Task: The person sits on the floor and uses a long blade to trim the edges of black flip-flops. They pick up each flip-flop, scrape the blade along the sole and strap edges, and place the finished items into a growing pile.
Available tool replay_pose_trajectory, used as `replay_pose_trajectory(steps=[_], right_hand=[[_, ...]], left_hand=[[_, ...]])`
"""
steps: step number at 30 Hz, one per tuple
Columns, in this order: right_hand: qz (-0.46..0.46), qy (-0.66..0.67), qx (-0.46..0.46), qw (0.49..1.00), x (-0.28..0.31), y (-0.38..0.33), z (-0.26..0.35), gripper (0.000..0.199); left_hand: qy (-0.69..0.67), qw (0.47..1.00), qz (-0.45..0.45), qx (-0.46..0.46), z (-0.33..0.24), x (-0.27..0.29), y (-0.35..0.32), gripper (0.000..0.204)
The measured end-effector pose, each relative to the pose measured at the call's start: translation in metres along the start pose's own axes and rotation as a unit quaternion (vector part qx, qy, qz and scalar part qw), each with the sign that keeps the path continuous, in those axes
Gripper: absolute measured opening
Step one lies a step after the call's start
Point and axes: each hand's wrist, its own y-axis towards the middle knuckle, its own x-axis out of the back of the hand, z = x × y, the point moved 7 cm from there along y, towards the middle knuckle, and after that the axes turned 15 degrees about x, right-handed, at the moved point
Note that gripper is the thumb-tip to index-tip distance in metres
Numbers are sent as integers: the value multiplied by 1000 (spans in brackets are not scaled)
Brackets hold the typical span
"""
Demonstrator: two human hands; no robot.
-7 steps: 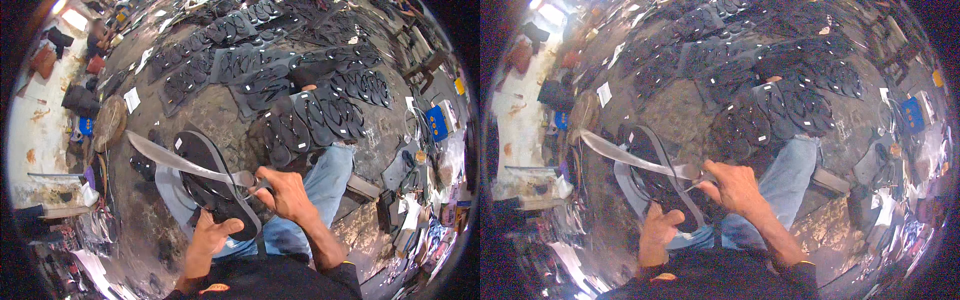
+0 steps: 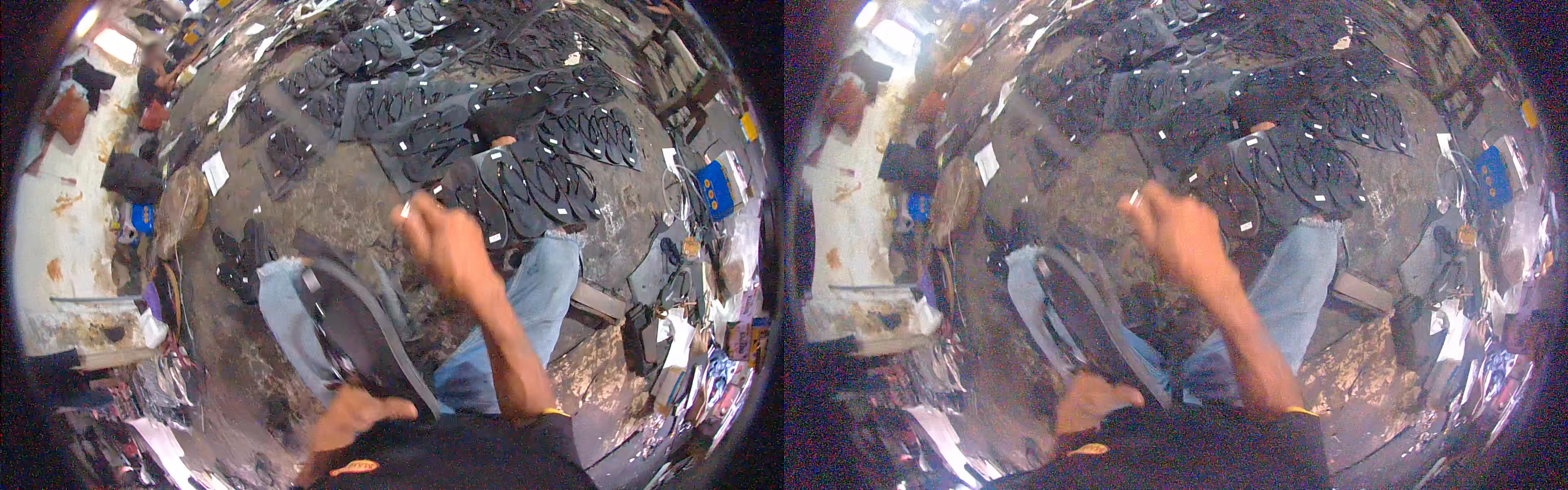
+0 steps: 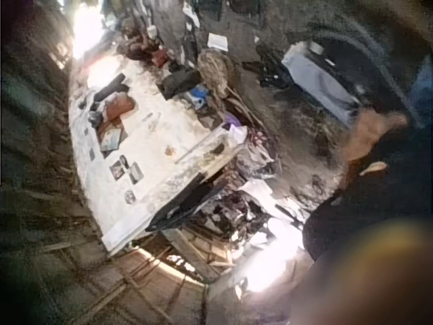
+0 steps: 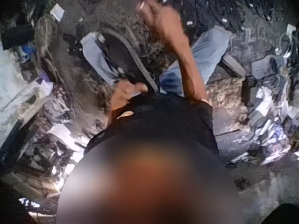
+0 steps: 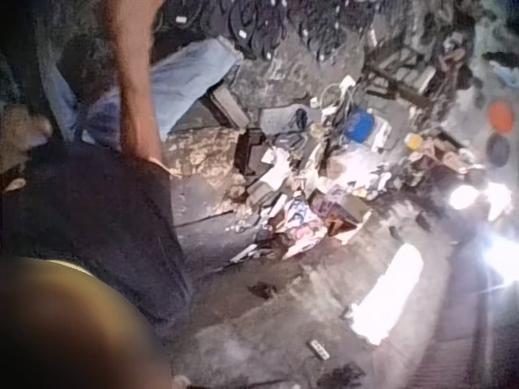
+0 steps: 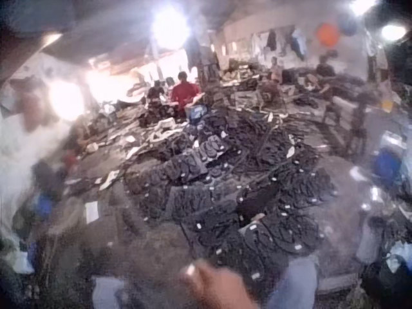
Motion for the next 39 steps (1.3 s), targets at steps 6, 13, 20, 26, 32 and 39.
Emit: replay_pose_trajectory(steps=[6, 13, 20, 26, 32, 39], right_hand=[[-169, 104, 10, 980, 25, 6, -11, 37], [-94, 365, -35, 926, -19, -96, 44, 42], [98, 223, -173, 954, 21, -207, 40, 32], [148, 145, -133, 969, 10, -326, 45, 32], [155, 110, -155, 970, 8, -298, 32, 38], [209, 101, -77, 970, -4, -175, 7, 43]], left_hand=[[-239, 967, 78, -51, -12, 5, -10, 79], [-494, 831, 96, -238, -62, 47, 3, 70], [-526, 842, 104, -53, -34, 51, -4, 28], [-534, 833, 142, -30, -27, 40, -3, 26], [-454, 869, 188, -48, -32, 39, 9, 29], [-244, 947, 195, -76, -56, 42, 23, 35]])
